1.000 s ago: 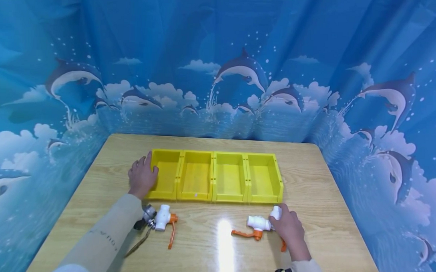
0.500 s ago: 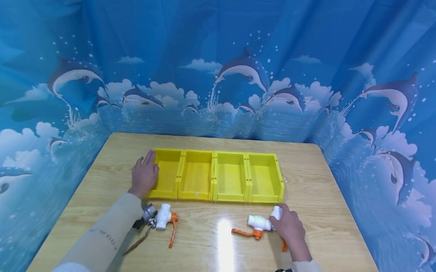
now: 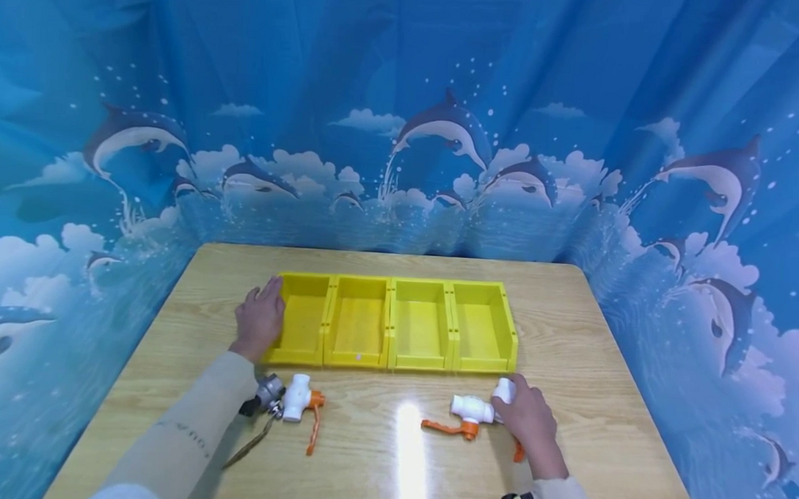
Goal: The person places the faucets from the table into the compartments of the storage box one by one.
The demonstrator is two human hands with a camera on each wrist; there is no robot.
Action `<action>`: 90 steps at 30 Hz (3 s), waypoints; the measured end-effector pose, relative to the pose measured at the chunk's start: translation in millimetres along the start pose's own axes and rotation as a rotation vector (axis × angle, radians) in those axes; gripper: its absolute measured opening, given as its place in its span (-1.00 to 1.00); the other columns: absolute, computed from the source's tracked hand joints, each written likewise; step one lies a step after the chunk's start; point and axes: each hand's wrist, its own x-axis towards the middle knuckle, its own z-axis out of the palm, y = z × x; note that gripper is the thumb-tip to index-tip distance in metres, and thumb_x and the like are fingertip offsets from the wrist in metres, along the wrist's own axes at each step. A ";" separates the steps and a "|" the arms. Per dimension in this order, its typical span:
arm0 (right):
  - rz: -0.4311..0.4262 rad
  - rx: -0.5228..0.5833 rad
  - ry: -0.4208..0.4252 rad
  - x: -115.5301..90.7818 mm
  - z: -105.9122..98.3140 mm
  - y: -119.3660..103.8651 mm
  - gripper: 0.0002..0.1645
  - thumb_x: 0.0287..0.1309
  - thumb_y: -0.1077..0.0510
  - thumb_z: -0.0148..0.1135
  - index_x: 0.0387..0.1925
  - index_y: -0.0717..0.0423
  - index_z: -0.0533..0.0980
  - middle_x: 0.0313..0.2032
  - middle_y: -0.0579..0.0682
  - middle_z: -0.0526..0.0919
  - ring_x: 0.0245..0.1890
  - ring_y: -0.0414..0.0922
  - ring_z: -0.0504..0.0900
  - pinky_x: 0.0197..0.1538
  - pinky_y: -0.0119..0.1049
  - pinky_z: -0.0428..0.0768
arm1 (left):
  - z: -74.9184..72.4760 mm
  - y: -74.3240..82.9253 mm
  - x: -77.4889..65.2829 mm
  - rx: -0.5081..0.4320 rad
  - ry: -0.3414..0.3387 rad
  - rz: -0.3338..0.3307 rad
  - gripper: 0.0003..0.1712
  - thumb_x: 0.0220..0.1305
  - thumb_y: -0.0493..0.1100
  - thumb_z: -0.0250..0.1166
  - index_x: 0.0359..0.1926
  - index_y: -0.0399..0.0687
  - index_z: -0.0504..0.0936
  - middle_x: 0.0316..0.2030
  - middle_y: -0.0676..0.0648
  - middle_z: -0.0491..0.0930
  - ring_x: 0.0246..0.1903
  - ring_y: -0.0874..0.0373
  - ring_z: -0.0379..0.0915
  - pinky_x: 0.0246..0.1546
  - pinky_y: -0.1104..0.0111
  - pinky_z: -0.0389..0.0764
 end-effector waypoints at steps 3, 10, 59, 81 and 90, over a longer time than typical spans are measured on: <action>-0.013 -0.003 0.005 0.1 0.5 1.4 -0.14 0.20 -0.11 0.21 0.34 0.33 0.19 0.09 0.53 0.39 -0.01 0.33 0.47 -0.04 0.25 0.48 | -1.6 -0.4 1.9 -0.020 0.061 0.012 -0.50 0.53 -0.12 -0.10 0.42 -0.09 0.27 0.41 -0.10 0.24 0.33 -0.32 0.12 0.16 -0.28 0.25; -0.018 0.000 0.014 -0.8 -0.6 0.7 -0.12 0.20 -0.13 0.22 0.34 0.34 0.20 0.10 0.52 0.40 0.00 0.33 0.48 -0.05 0.23 0.50 | 0.9 1.7 2.7 -0.098 0.111 -0.032 -0.54 0.55 -0.13 -0.12 0.37 -0.09 0.34 0.35 -0.12 0.33 0.34 -0.28 0.11 0.23 -0.22 0.20; -0.013 -0.075 0.052 -0.5 2.5 1.2 -0.01 0.07 -0.21 0.35 0.31 0.34 0.23 0.08 0.51 0.43 -0.01 0.35 0.49 -0.07 0.22 0.51 | 8.5 -1.7 7.6 -0.181 0.008 -0.185 -0.42 0.56 0.01 -0.30 0.50 -0.01 0.10 0.22 -0.27 0.46 0.34 -0.33 0.05 0.25 -0.24 0.14; -0.007 -0.077 0.054 -2.5 2.9 -0.6 -0.02 0.07 -0.20 0.34 0.32 0.33 0.25 0.11 0.50 0.42 0.00 0.35 0.49 -0.08 0.22 0.51 | 10.7 -3.4 8.9 -0.181 0.017 -0.179 -0.43 0.57 0.02 -0.30 0.50 0.02 0.11 0.29 -0.23 0.39 0.38 -0.31 0.00 0.26 -0.26 0.13; -0.010 -0.076 0.056 -4.9 1.5 -1.6 -0.04 0.07 -0.19 0.34 0.31 0.33 0.25 0.09 0.50 0.43 -0.04 0.32 0.52 -0.10 0.21 0.53 | 10.0 -2.5 8.0 -0.192 0.016 -0.189 -0.43 0.57 0.01 -0.29 0.50 0.03 0.11 0.30 -0.24 0.39 0.38 -0.31 -0.01 0.28 -0.24 0.12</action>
